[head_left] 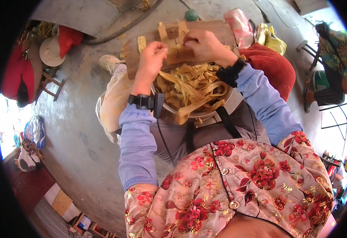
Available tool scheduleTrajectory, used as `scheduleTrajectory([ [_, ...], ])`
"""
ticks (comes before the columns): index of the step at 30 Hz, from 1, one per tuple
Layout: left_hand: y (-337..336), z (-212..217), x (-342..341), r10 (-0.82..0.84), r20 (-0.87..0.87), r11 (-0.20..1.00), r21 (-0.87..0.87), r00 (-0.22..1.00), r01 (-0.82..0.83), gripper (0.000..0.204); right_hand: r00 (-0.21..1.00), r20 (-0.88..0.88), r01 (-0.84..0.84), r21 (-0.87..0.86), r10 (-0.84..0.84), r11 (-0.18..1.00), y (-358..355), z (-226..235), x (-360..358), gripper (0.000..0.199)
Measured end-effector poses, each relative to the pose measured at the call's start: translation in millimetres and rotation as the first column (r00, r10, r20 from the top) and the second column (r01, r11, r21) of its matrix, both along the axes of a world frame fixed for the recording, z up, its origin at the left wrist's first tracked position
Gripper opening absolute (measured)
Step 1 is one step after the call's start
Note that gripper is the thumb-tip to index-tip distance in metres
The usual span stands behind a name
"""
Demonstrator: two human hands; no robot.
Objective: The person peels and shreds pieces of bamboo shoots by hand using a simple wooden slicing block, accumulating the shredded pieces inside a metal bowl held between their knees.
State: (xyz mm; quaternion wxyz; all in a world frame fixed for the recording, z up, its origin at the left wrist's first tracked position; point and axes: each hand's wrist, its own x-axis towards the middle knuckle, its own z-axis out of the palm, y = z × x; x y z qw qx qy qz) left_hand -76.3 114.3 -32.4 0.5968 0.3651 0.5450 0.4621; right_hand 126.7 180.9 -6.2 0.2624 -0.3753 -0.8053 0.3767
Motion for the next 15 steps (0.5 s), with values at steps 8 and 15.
scheduleTrajectory([
  [8, -22, -3, 3, 0.149, -0.077, 0.988, 0.059, 0.986, -0.145, 0.020, 0.992, -0.110, -0.104, -0.397, 0.065, 0.912, -13, -7, 28, 0.036],
  [15, -33, 40, 46, -0.115, 0.263, 0.982, -0.113, 0.958, 0.149, 0.022, 0.983, -0.006, -0.184, -0.145, 0.185, 0.972, -46, 34, 38, 0.024],
])
